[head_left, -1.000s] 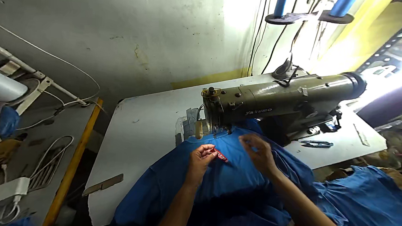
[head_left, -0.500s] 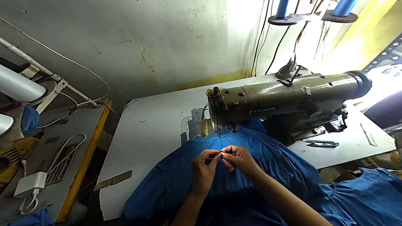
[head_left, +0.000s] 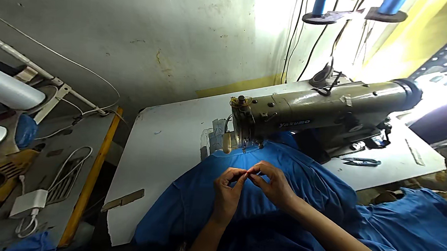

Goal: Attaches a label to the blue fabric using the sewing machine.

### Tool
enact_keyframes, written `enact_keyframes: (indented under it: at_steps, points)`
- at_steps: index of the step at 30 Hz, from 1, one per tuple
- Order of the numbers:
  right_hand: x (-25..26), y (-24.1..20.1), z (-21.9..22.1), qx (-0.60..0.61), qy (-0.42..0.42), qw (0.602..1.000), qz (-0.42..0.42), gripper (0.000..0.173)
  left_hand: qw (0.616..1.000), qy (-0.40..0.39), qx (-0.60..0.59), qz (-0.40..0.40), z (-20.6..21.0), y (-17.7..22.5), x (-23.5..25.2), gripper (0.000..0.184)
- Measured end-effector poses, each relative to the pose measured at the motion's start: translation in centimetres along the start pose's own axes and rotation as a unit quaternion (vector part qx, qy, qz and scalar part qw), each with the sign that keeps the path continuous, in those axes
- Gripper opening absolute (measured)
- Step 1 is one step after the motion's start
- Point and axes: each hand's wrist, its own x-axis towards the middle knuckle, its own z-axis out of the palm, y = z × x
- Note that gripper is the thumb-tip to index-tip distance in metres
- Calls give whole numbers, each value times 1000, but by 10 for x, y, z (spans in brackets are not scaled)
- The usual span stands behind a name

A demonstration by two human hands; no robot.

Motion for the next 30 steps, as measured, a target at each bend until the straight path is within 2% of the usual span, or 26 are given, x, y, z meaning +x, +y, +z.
enact_keyframes:
  at_steps: [3, 7, 10, 17, 20, 27, 30]
  points:
    - [2, 6, 1, -29, 27, 998, -57, 14, 998, 1, -47, -48, 3, 3, -1, 7]
    - [3, 9, 5, 83, 30, 996, -20, 16, 977, -1, -148, -151, 5, 11, -2, 11]
    - [4, 10, 7, 143, 32, 989, -8, 13, 968, 10, -176, -178, 6, 11, -3, 13]
    - [9, 7, 3, 153, 7, 988, 5, 11, 976, 51, -146, -151, 13, 7, -8, 13]
    - [9, 5, 3, 140, 4, 990, 9, 11, 982, 73, -122, -122, 18, 6, -10, 13]
    - [12, 4, 5, 99, 15, 995, 5, 12, 983, 119, -86, -110, 25, 4, -12, 12]
    - [20, 0, -3, 92, -52, 992, 74, 14, 983, 115, -82, -117, 23, 1, -10, 11]
